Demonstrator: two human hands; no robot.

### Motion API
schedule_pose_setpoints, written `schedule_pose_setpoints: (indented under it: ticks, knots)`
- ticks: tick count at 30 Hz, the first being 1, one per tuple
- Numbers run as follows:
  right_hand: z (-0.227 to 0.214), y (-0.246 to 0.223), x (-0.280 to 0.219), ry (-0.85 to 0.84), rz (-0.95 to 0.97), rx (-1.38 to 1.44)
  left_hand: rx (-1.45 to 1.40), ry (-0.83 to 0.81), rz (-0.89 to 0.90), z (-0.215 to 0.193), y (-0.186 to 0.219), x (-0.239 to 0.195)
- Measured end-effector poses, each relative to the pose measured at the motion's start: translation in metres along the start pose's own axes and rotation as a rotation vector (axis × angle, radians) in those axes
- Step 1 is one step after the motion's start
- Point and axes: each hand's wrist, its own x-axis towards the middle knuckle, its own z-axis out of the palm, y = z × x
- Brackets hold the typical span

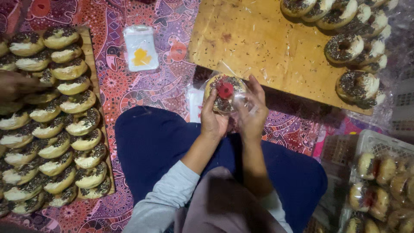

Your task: The person sits on the floor and individually places round pastries into clear plastic bags, then seals them and places them into a crate. Another person is visible in the background applying toppings to pastries on a tray.

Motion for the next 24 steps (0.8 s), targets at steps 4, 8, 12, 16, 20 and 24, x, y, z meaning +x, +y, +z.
schedule_pose_setpoints:
  ticks: [4,8,12,16,20,24]
  knots:
    - [-0.076,0.003,0.000,0.045,0.234,0.518,-0.103,0.060,-0.071,-0.016,0.018,0.010]
    - [-0.111,-0.006,-0.001,0.049,0.062,-1.090,-0.079,0.142,-0.108,-0.033,0.035,0.010]
    - [-0.071,0.002,-0.011,-0.493,-0.203,-0.700,0.003,0.080,-0.325,-0.035,0.045,-0.015]
    - [0.003,0.008,-0.014,-0.679,-0.116,-0.243,0.994,0.104,0.317,-0.023,0.099,-0.064]
    - [0.075,-0.004,-0.047,-0.695,0.339,-0.047,1.433,-0.141,0.650,-0.019,0.160,-0.111]
    - [0.116,-0.025,-0.080,-0.811,0.420,-0.103,1.234,0.190,0.429,-0.038,0.193,-0.142]
